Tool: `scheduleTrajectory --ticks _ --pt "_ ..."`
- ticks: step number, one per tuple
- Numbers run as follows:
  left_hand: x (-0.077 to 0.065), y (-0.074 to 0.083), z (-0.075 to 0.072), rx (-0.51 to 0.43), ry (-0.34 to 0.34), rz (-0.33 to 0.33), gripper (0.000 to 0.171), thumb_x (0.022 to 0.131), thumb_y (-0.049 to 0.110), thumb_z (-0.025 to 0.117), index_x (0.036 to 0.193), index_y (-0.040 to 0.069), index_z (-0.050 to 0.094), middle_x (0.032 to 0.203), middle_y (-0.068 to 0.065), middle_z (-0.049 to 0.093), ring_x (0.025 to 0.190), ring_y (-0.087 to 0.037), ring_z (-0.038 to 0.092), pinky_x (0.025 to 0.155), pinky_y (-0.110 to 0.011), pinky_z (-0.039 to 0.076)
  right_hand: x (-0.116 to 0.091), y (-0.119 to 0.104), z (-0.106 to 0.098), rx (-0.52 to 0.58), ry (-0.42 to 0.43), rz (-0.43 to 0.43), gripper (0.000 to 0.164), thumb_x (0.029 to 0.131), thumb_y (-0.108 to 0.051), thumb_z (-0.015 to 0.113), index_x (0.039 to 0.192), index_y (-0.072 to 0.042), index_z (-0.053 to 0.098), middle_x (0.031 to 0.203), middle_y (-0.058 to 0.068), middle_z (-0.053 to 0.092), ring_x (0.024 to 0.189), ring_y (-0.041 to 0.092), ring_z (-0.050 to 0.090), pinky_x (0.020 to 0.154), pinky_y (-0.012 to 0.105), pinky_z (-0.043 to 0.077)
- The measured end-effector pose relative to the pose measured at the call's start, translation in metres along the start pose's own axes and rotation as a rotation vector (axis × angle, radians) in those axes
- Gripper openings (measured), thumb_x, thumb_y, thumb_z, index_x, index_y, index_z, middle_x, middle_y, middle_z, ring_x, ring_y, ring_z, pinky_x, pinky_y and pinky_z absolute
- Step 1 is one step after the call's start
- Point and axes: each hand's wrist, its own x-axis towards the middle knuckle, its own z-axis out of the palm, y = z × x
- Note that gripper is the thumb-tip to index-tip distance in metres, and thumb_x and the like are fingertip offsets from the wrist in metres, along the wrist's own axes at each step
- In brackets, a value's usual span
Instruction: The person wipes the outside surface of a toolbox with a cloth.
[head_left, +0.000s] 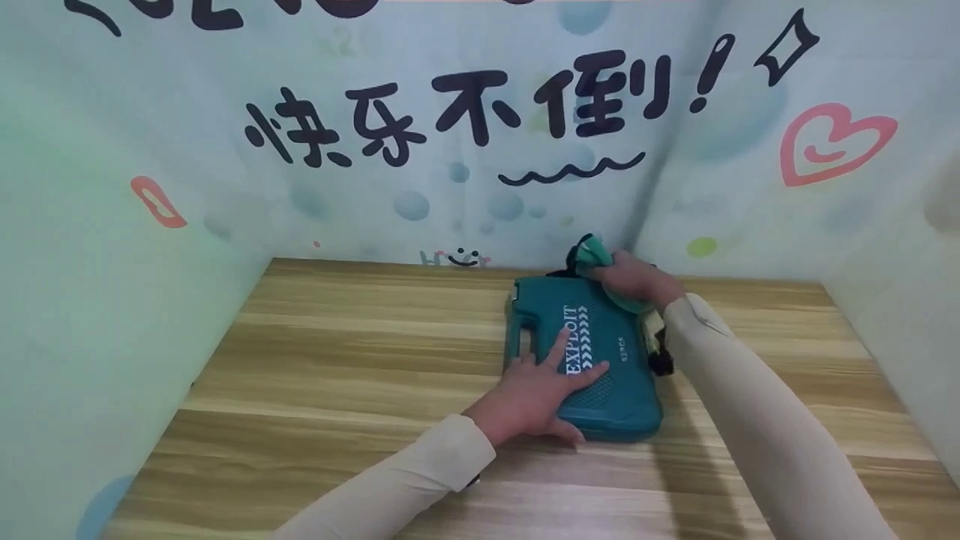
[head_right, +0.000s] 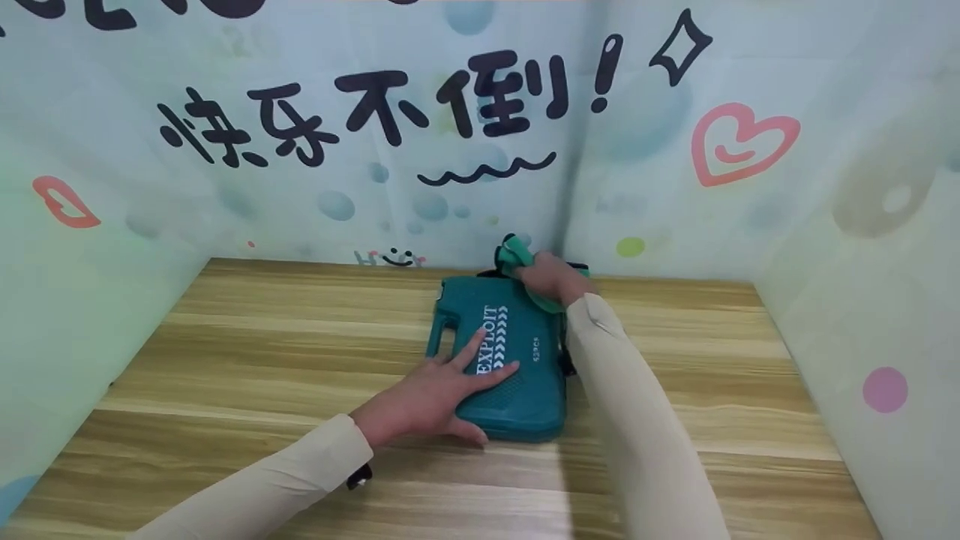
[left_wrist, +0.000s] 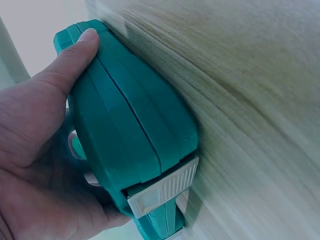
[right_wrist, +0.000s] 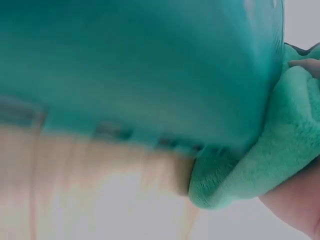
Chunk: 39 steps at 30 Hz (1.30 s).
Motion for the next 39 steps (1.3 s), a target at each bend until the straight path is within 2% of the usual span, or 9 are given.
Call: scheduleTrajectory --ticks 6,12,15,20,26,30,33,36,39 --pt "0.000 -0.001 0.001 -0.007 0.006 0.010 0.101 0.082 0.064 0.074 0.160 0.051 0.011 0.169 -0.015 -0.007 0.142 -0.052 0.029 0.112 -0.059 0.029 -0.015 0.022 0.002 0.155 0.060 -0.001 0.050 0.105 -0.045 0.046 0.119 0.003 0.049 0.110 0.019 0.050 0.104 0.035 0.051 0.090 0.046 0.042" --pt "-0.001 -0.002 0.000 -0.017 0.017 0.018 0.099 0.083 0.064 0.073 0.160 0.051 0.012 0.169 -0.014 -0.006 0.142 -0.054 0.026 0.112 -0.060 0.028 -0.030 0.044 0.017 0.356 0.238 -0.090 0.038 0.106 -0.039 0.049 0.107 -0.001 0.051 0.111 0.019 0.052 0.104 0.032 0.052 0.092 0.045 0.041" --pt "-0.003 -0.002 0.000 -0.022 0.025 0.026 0.099 0.083 0.064 0.073 0.160 0.050 0.013 0.169 -0.014 -0.005 0.142 -0.055 0.027 0.112 -0.059 0.028 -0.045 0.049 0.028 0.450 0.295 -0.110 0.039 0.107 -0.039 0.048 0.113 0.000 0.053 0.118 0.019 0.054 0.109 0.031 0.052 0.097 0.046 0.040" --pt "-0.002 -0.002 0.000 -0.039 0.042 0.017 0.099 0.082 0.065 0.073 0.160 0.050 0.014 0.169 -0.014 -0.005 0.138 -0.056 0.034 0.111 -0.060 0.030 -0.073 0.053 0.040 0.545 0.298 -0.100 0.038 0.109 -0.037 0.046 0.118 0.000 0.050 0.119 0.018 0.050 0.110 0.030 0.049 0.094 0.042 0.039" --pt "0.000 -0.007 0.000 -0.088 0.040 0.010 0.098 0.081 0.067 0.073 0.159 0.052 0.015 0.169 -0.010 -0.006 0.139 -0.056 0.031 0.110 -0.061 0.031 -0.094 0.062 0.046 0.539 0.294 -0.181 0.031 0.110 -0.029 0.047 0.120 0.001 0.051 0.114 0.015 0.051 0.107 0.028 0.048 0.092 0.038 0.040" --pt "-0.003 -0.016 -0.007 -0.132 0.009 0.054 0.093 0.086 0.061 0.073 0.160 0.049 0.018 0.170 -0.007 -0.006 0.142 -0.052 0.029 0.110 -0.057 0.032 -0.105 0.067 0.047 0.558 0.329 -0.227 0.029 0.108 -0.021 0.050 0.125 0.003 0.050 0.113 0.016 0.049 0.106 0.027 0.046 0.092 0.037 0.038" --pt "-0.007 -0.023 -0.013 -0.133 -0.019 0.093 0.088 0.090 0.055 0.072 0.160 0.047 0.021 0.170 -0.005 -0.005 0.145 -0.048 0.026 0.112 -0.054 0.032 -0.117 0.068 0.048 0.542 0.348 -0.242 0.023 0.107 -0.015 0.050 0.118 0.005 0.051 0.105 0.016 0.049 0.100 0.027 0.047 0.086 0.036 0.040" --pt "-0.014 -0.029 -0.016 -0.118 -0.021 0.099 0.084 0.091 0.057 0.071 0.160 0.046 0.025 0.170 -0.003 0.000 0.148 -0.045 0.020 0.114 -0.055 0.027 -0.131 0.068 0.052 0.473 0.368 -0.291 0.016 0.106 -0.009 0.051 0.113 0.005 0.054 0.101 0.013 0.051 0.096 0.024 0.049 0.081 0.031 0.043" --pt "-0.020 -0.033 -0.018 -0.094 -0.001 0.077 0.085 0.089 0.061 0.070 0.160 0.042 0.028 0.170 -0.003 0.004 0.149 -0.041 0.020 0.115 -0.055 0.024 -0.149 0.065 0.059 0.344 0.377 -0.417 0.009 0.102 0.000 0.054 0.109 0.004 0.058 0.095 0.009 0.055 0.090 0.023 0.052 0.077 0.028 0.045"
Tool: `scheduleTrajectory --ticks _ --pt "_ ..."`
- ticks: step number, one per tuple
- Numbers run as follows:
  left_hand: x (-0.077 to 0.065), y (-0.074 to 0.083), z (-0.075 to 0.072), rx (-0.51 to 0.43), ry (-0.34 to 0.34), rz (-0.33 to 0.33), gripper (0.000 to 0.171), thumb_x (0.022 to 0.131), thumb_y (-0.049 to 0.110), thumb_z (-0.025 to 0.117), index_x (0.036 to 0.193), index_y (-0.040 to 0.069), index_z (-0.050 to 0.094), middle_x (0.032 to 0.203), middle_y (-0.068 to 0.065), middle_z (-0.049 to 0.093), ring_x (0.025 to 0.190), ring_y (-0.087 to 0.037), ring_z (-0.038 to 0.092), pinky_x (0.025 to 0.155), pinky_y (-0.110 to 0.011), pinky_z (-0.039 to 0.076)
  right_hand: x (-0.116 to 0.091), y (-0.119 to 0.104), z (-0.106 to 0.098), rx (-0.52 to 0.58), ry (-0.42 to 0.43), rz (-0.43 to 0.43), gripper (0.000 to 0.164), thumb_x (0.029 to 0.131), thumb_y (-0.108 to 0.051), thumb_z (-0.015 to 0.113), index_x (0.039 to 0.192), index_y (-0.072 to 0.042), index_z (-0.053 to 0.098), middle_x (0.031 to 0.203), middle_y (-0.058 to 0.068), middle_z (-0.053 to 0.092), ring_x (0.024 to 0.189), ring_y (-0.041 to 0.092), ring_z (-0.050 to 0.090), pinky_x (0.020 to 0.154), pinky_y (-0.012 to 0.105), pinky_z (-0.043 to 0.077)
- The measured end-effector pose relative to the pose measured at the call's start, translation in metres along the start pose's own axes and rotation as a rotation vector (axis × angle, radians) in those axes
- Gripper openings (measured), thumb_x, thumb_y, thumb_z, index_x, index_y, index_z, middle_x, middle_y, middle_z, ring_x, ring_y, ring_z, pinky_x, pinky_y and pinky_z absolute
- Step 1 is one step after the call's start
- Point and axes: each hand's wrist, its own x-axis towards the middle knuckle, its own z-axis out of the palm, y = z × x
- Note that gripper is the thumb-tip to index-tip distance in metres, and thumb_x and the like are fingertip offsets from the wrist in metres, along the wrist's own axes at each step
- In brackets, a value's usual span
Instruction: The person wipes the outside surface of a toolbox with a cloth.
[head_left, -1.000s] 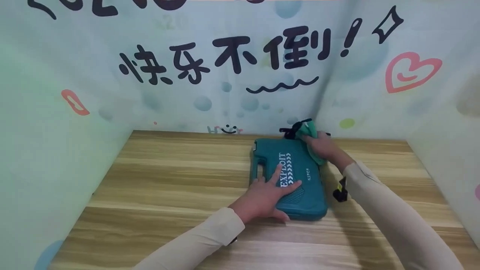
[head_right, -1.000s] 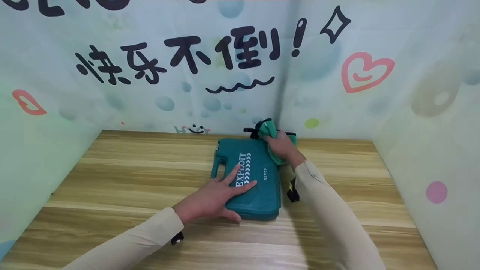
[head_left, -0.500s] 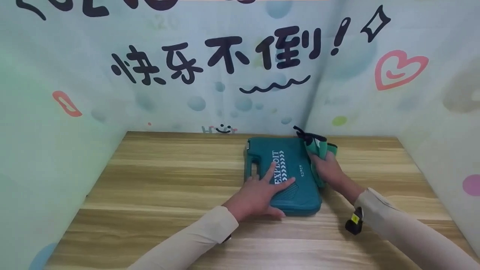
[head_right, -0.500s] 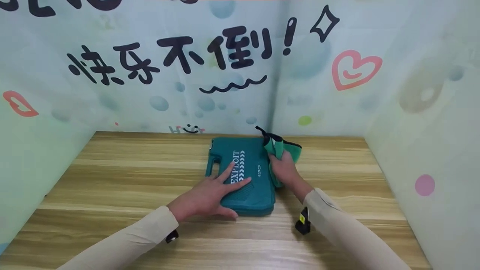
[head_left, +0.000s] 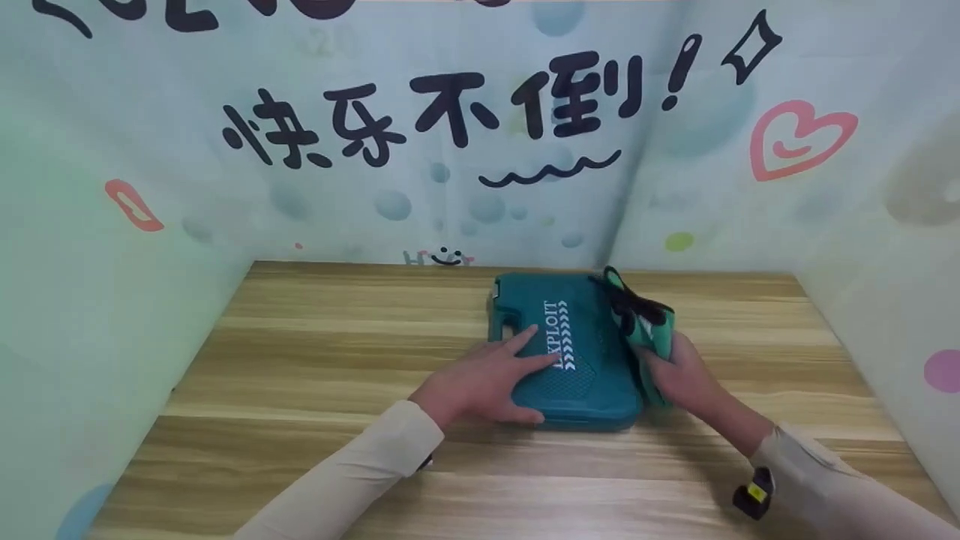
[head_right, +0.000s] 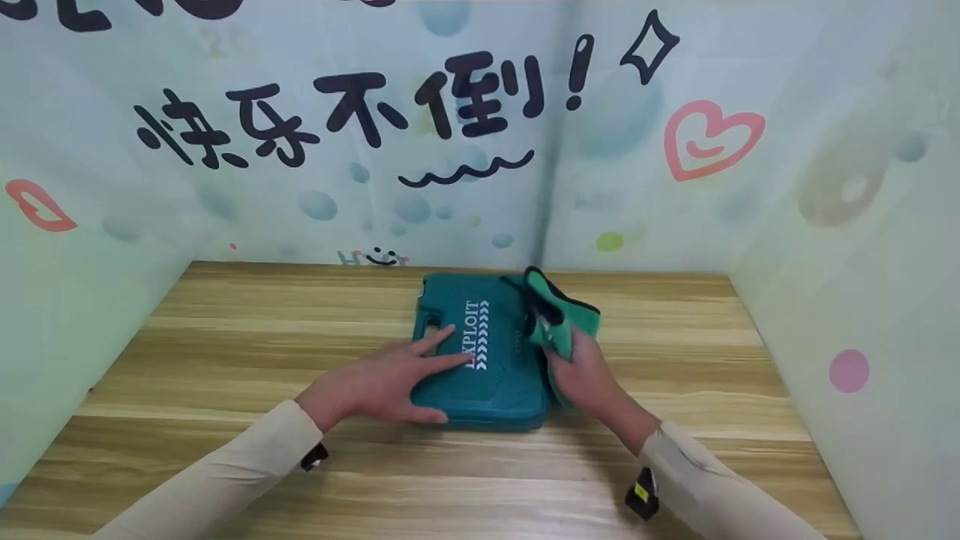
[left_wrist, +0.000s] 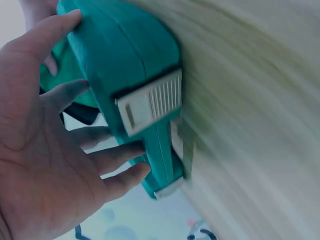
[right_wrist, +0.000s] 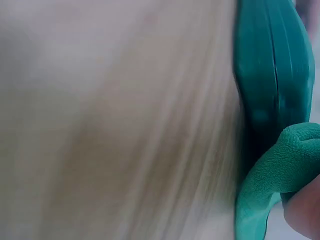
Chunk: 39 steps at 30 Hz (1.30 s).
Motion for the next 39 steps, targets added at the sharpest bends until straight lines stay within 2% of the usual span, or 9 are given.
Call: scheduleTrajectory --ticks 4,7,12,15,19,24,35,37,39 --pt "-0.003 -0.002 -0.001 0.016 0.032 0.023 0.086 0.089 0.063 0.069 0.160 0.030 0.035 0.169 -0.008 0.009 0.146 -0.035 0.032 0.114 -0.048 0.030 -0.024 -0.015 0.008 -0.205 -0.130 -0.268 0.055 0.083 0.018 0.060 0.135 -0.001 0.058 0.120 0.006 0.064 0.112 0.023 0.058 0.097 0.025 0.044" --pt "-0.003 -0.003 -0.001 0.008 0.063 0.062 0.078 0.089 0.060 0.071 0.152 0.019 0.050 0.167 -0.013 0.016 0.137 -0.032 0.046 0.109 -0.042 0.039 -0.039 -0.025 0.018 -0.382 -0.258 -0.508 0.087 0.072 0.015 0.066 0.153 -0.007 0.045 0.150 0.008 0.050 0.136 0.031 0.046 0.114 0.032 0.028" --pt "0.001 -0.006 -0.001 -0.041 0.083 0.056 0.058 0.089 0.050 0.076 0.133 0.013 0.067 0.158 -0.020 0.028 0.108 -0.025 0.063 0.097 -0.038 0.050 -0.060 -0.034 0.035 -0.586 -0.413 -0.821 0.069 0.092 -0.017 0.068 0.155 -0.006 0.042 0.157 0.010 0.042 0.142 0.034 0.039 0.118 0.038 0.021" --pt "0.004 -0.007 -0.002 -0.046 0.068 0.036 0.045 0.094 0.036 0.075 0.131 0.011 0.068 0.155 -0.026 0.035 0.113 -0.028 0.063 0.098 -0.041 0.050 -0.065 -0.037 0.045 -0.623 -0.474 -0.949 0.057 0.104 -0.029 0.058 0.154 -0.004 0.043 0.156 0.009 0.043 0.142 0.029 0.040 0.116 0.041 0.028" --pt "0.007 -0.007 -0.004 -0.030 0.045 0.051 0.026 0.100 0.023 0.067 0.123 0.011 0.070 0.140 -0.021 0.056 0.120 -0.028 0.059 0.101 -0.039 0.047 -0.064 -0.040 0.058 -0.694 -0.557 -1.038 0.047 0.112 -0.027 0.043 0.153 -0.006 0.044 0.155 0.006 0.045 0.143 0.021 0.039 0.112 0.040 0.035" --pt "0.007 -0.003 -0.010 -0.049 -0.005 0.097 0.009 0.098 0.025 0.067 0.097 0.016 0.068 0.098 -0.001 0.064 0.093 -0.020 0.055 0.084 -0.032 0.049 -0.057 -0.042 0.078 -0.809 -0.581 -1.083 0.043 0.114 -0.017 0.028 0.151 -0.008 0.048 0.150 0.005 0.051 0.141 0.016 0.041 0.113 0.034 0.033" --pt "0.005 -0.002 -0.021 -0.070 -0.084 0.054 0.011 0.095 0.017 0.071 0.085 0.018 0.067 0.082 0.003 0.062 0.079 -0.018 0.057 0.076 -0.030 0.049 -0.051 -0.055 0.110 -0.902 -0.573 -1.061 0.043 0.112 -0.018 0.032 0.150 -0.008 0.049 0.147 0.005 0.055 0.138 0.014 0.045 0.114 0.031 0.030" --pt "0.004 -0.001 -0.023 -0.057 -0.099 0.048 0.008 0.095 0.015 0.071 0.088 0.017 0.068 0.082 0.001 0.063 0.079 -0.018 0.058 0.076 -0.030 0.050 -0.051 -0.057 0.114 -0.925 -0.582 -1.049 0.043 0.112 -0.020 0.034 0.152 -0.008 0.047 0.149 0.005 0.053 0.139 0.014 0.043 0.114 0.031 0.029" --pt "0.003 0.000 -0.025 -0.035 -0.115 0.039 0.011 0.101 0.020 0.066 0.108 0.015 0.073 0.090 -0.003 0.066 0.083 -0.019 0.060 0.081 -0.031 0.051 -0.050 -0.059 0.118 -0.943 -0.591 -1.039 0.045 0.112 -0.022 0.036 0.154 -0.007 0.044 0.151 0.005 0.050 0.141 0.014 0.040 0.115 0.032 0.027"
